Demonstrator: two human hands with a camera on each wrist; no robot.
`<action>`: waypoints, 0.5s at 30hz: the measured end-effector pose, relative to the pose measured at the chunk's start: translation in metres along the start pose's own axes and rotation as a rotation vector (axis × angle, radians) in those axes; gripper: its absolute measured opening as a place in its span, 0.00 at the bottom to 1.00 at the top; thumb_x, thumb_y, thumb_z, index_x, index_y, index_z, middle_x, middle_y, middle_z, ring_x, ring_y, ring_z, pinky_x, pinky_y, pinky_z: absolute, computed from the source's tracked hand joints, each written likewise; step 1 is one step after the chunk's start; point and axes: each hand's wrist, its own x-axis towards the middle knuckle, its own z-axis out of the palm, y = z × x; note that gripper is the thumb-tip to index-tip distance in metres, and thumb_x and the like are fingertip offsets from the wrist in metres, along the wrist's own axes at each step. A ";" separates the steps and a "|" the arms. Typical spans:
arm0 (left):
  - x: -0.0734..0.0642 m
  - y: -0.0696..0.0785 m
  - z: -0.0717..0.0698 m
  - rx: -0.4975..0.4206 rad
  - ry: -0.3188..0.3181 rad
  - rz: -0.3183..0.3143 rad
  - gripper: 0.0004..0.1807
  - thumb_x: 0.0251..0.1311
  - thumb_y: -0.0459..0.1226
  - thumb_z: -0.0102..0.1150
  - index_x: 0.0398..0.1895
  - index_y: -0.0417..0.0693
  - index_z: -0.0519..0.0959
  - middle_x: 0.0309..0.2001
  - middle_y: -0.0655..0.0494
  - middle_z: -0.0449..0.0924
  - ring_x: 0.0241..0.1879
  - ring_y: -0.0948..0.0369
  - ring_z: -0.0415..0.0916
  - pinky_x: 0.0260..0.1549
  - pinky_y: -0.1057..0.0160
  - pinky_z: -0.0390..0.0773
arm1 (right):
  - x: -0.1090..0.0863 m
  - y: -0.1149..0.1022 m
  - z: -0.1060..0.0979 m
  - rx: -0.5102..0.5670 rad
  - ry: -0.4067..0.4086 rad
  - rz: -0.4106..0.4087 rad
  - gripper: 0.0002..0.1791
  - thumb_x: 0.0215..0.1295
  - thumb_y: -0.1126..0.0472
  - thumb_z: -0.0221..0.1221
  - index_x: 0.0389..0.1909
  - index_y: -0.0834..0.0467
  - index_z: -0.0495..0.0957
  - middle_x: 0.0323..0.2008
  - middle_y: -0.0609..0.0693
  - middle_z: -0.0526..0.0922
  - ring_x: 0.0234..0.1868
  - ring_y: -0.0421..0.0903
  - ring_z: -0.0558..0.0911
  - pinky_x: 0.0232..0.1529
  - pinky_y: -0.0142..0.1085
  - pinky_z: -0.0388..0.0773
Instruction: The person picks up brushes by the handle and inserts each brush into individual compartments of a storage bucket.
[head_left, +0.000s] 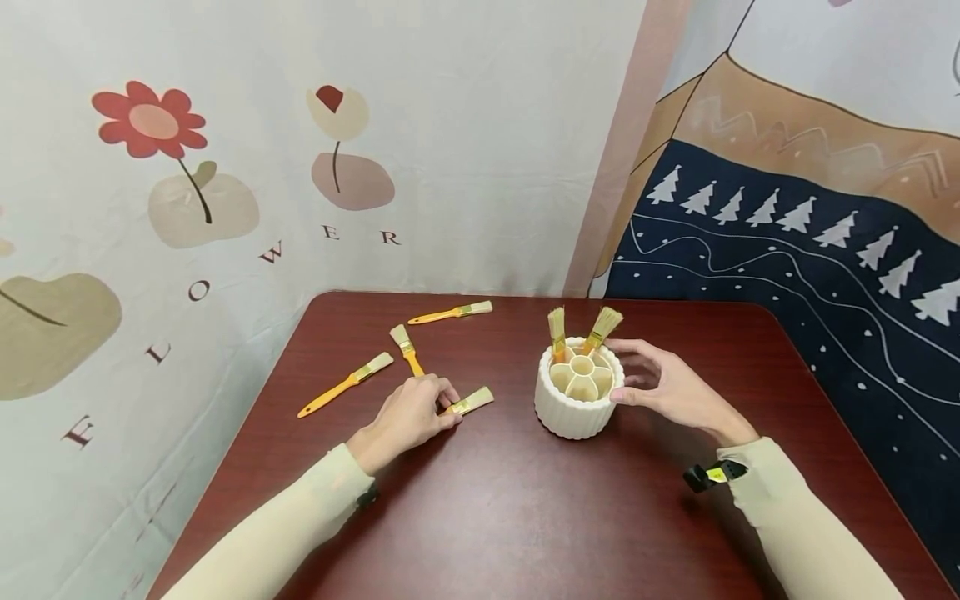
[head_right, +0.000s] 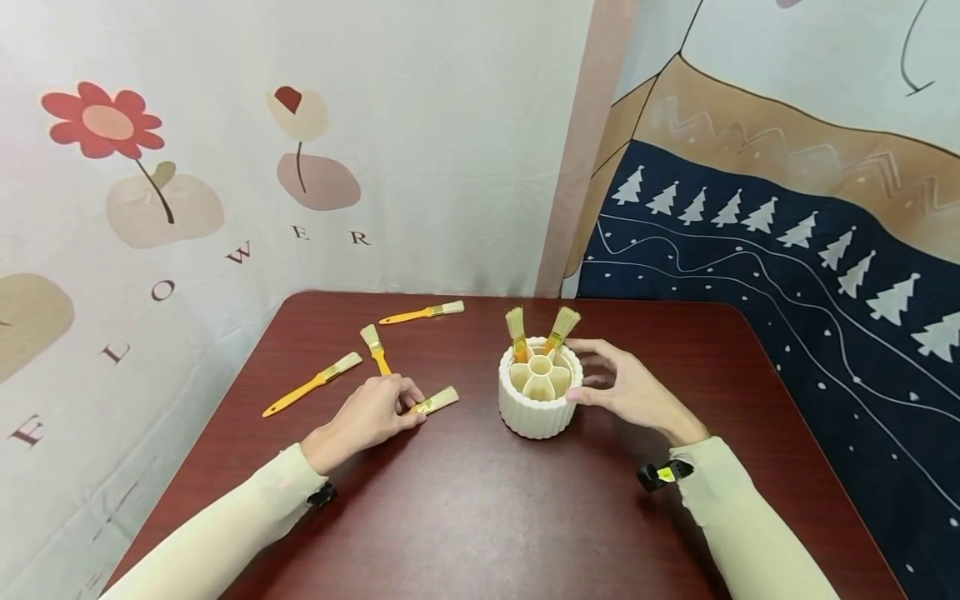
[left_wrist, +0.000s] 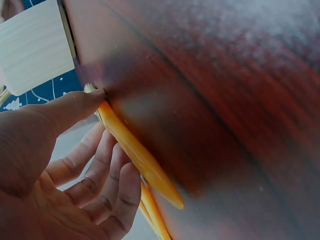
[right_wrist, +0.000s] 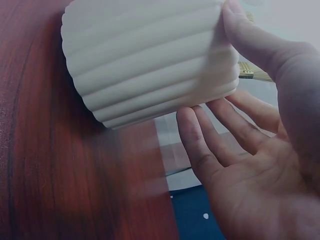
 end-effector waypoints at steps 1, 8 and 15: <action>0.000 0.000 0.000 -0.004 -0.004 0.001 0.10 0.68 0.41 0.87 0.45 0.53 0.92 0.41 0.60 0.90 0.37 0.66 0.84 0.42 0.58 0.89 | 0.000 0.000 0.000 -0.003 0.001 0.004 0.44 0.75 0.52 0.80 0.87 0.45 0.71 0.83 0.53 0.79 0.74 0.59 0.87 0.67 0.24 0.84; 0.003 0.001 -0.001 -0.009 -0.002 0.004 0.09 0.69 0.40 0.86 0.45 0.54 0.92 0.40 0.60 0.90 0.36 0.66 0.83 0.41 0.58 0.88 | 0.000 0.001 -0.002 -0.029 0.009 0.002 0.43 0.75 0.51 0.80 0.85 0.46 0.72 0.81 0.55 0.82 0.72 0.59 0.88 0.67 0.28 0.86; 0.004 0.002 -0.001 -0.012 0.001 -0.001 0.09 0.69 0.40 0.85 0.46 0.53 0.92 0.41 0.59 0.89 0.37 0.66 0.83 0.40 0.59 0.87 | -0.001 0.002 -0.002 -0.043 0.039 -0.019 0.41 0.73 0.52 0.81 0.83 0.48 0.75 0.75 0.53 0.87 0.68 0.52 0.89 0.64 0.27 0.87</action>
